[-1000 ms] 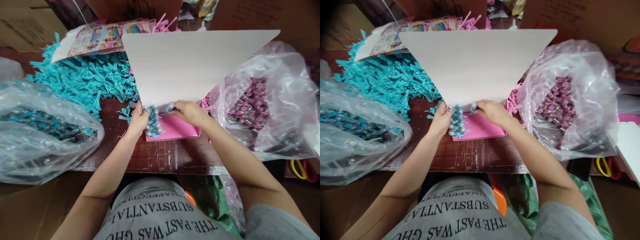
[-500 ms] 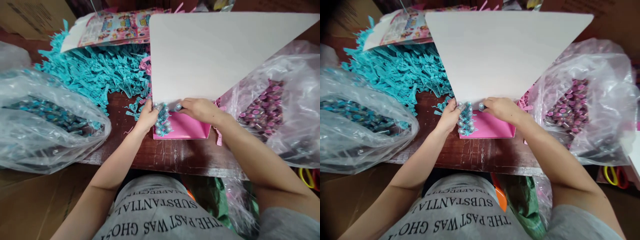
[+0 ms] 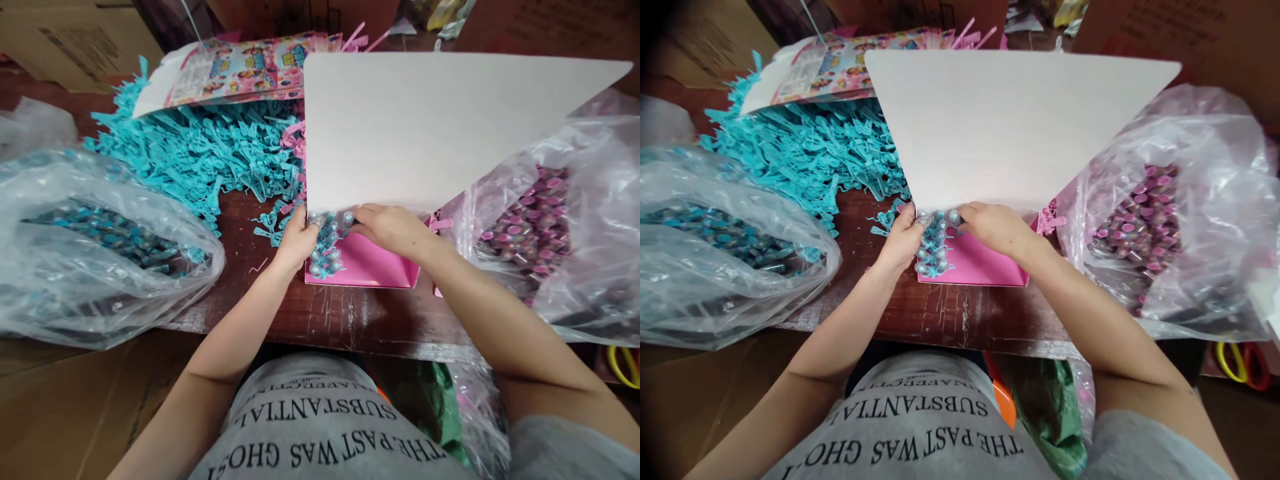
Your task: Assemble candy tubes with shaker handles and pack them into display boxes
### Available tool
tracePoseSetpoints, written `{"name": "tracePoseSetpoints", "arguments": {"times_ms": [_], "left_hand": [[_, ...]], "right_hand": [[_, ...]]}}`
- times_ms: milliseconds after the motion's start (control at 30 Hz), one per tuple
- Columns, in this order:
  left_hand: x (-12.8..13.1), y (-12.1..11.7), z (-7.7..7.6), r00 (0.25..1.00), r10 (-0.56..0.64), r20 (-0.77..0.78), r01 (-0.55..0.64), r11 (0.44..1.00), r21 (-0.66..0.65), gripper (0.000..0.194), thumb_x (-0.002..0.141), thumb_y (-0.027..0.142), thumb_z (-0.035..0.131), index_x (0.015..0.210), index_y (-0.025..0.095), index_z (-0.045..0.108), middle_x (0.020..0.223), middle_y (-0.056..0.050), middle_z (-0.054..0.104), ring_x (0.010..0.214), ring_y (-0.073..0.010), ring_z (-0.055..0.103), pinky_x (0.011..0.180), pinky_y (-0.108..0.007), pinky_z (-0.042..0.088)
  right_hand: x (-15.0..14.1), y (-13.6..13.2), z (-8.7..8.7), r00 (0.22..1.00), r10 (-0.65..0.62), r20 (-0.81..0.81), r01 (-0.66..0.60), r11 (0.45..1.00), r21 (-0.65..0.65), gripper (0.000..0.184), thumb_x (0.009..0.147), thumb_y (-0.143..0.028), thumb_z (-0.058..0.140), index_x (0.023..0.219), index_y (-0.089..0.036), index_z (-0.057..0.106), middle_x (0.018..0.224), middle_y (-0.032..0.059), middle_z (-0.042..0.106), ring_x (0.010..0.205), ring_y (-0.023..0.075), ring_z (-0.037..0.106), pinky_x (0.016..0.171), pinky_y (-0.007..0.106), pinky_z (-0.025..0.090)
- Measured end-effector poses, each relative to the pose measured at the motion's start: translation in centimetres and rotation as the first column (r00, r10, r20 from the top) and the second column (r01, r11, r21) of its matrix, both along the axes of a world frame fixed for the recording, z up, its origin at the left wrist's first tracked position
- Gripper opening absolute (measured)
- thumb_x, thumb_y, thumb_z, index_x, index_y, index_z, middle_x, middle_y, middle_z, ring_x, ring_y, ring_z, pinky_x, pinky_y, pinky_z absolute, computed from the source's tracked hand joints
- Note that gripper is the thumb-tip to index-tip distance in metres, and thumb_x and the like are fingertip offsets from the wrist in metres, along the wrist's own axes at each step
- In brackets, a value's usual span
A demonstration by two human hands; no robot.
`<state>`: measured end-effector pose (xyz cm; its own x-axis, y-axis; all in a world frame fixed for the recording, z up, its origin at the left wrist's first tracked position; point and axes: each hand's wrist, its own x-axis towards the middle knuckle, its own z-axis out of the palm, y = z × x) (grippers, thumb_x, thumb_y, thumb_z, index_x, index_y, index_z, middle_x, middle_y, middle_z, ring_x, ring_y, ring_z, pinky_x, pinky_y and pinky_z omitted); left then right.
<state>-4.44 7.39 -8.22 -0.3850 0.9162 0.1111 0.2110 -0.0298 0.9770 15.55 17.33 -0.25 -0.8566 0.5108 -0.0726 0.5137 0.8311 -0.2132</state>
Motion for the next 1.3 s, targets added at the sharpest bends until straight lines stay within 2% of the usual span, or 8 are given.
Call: {"name": "tracePoseSetpoints", "arguments": {"times_ms": [133, 333, 533, 667, 767, 933, 1133, 1300], "left_hand": [[0.4, 0.0, 0.3, 0.997, 0.035, 0.071, -0.034, 0.999, -0.019, 0.025, 0.094, 0.010, 0.057, 0.115, 0.019, 0.065, 0.111, -0.007, 0.075, 0.120, -0.0269, 0.068, 0.113, -0.047, 0.052], [0.7, -0.1, 0.7, 0.991, 0.047, 0.124, -0.048, 0.999, 0.003, 0.028, 0.087, 0.004, 0.055, 0.110, 0.018, 0.065, 0.108, -0.005, 0.075, 0.115, -0.0230, 0.068, 0.112, -0.040, 0.052], [0.9, -0.5, 0.8, 0.986, 0.072, 0.152, -0.074, 0.997, 0.006, 0.020, 0.089, 0.009, 0.061, 0.105, 0.019, 0.066, 0.101, -0.004, 0.075, 0.109, -0.0232, 0.070, 0.108, -0.041, 0.054], [0.8, -1.2, 0.8, 0.976, -0.012, 0.215, 0.000, 0.998, 0.055, 0.020, 0.089, 0.017, 0.066, 0.109, 0.019, 0.067, 0.108, -0.006, 0.078, 0.108, -0.0240, 0.073, 0.107, -0.042, 0.057], [0.3, -1.6, -0.1, 0.955, -0.027, 0.294, 0.003, 0.997, 0.083, 0.025, 0.093, 0.031, 0.068, 0.115, 0.019, 0.069, 0.123, -0.008, 0.078, 0.122, -0.0252, 0.072, 0.115, -0.043, 0.053], [-0.1, -2.1, -1.3, 0.921, 0.120, 0.371, -0.112, 0.993, -0.042, 0.049, 0.096, 0.060, 0.065, 0.125, 0.021, 0.066, 0.141, -0.013, 0.072, 0.137, -0.0288, 0.066, 0.121, -0.049, 0.049], [-0.1, -1.4, 0.9, 0.982, 0.020, 0.186, -0.046, 0.990, 0.136, 0.060, 0.090, 0.073, 0.072, 0.125, 0.025, 0.067, 0.143, -0.013, 0.071, 0.137, -0.0309, 0.065, 0.119, -0.049, 0.051], [0.5, -0.4, 1.5, 0.986, -0.001, 0.166, -0.010, 0.998, 0.065, 0.053, 0.091, 0.068, 0.072, 0.113, 0.020, 0.068, 0.118, -0.013, 0.076, 0.124, -0.0316, 0.069, 0.113, -0.049, 0.053]], "right_hand": [[-0.9, -0.6, 0.6, 0.997, -0.047, 0.069, 0.042, 0.997, 0.063, 0.026, 0.107, -0.034, 0.056, 0.119, -0.017, 0.072, 0.124, 0.0146, 0.077, 0.105, 0.0305, 0.072, 0.080, 0.041, 0.052], [-0.5, -1.0, 1.9, 0.995, -0.002, 0.099, -0.013, 0.988, 0.155, 0.029, 0.110, -0.040, 0.052, 0.127, -0.026, 0.072, 0.133, 0.0050, 0.076, 0.112, 0.0257, 0.071, 0.074, 0.034, 0.047], [-0.6, -1.3, 1.3, 0.997, -0.053, 0.064, 0.040, 0.981, 0.189, 0.027, 0.109, -0.039, 0.056, 0.122, -0.025, 0.076, 0.136, 0.0044, 0.074, 0.115, 0.0254, 0.070, 0.069, 0.033, 0.047], [-0.4, -1.5, 0.9, 0.999, -0.038, 0.016, 0.034, 0.976, 0.214, 0.026, 0.109, -0.039, 0.058, 0.123, -0.026, 0.076, 0.136, 0.0045, 0.075, 0.116, 0.0270, 0.070, 0.068, 0.033, 0.047], [-0.2, -1.5, 0.4, 0.995, -0.083, -0.047, 0.091, 0.968, 0.232, 0.026, 0.107, -0.040, 0.062, 0.125, -0.026, 0.075, 0.139, 0.0046, 0.074, 0.115, 0.0271, 0.071, 0.065, 0.033, 0.045], [0.1, -1.3, -0.8, 0.988, -0.094, -0.119, 0.110, 0.984, 0.140, 0.022, 0.107, -0.038, 0.062, 0.118, -0.027, 0.077, 0.134, 0.0019, 0.074, 0.111, 0.0233, 0.072, 0.056, 0.031, 0.035], [1.7, -0.7, -2.7, 0.961, -0.058, -0.269, 0.087, 0.992, 0.096, 0.023, 0.106, -0.040, 0.064, 0.120, -0.027, 0.077, 0.130, 0.0048, 0.073, 0.108, 0.0221, 0.071, 0.060, 0.029, 0.038], [2.1, -0.8, -4.8, 0.923, -0.175, -0.343, 0.193, 0.981, 0.019, 0.029, 0.107, -0.043, 0.060, 0.126, -0.025, 0.075, 0.130, 0.0090, 0.072, 0.102, 0.0223, 0.070, 0.061, 0.029, 0.041]]}}
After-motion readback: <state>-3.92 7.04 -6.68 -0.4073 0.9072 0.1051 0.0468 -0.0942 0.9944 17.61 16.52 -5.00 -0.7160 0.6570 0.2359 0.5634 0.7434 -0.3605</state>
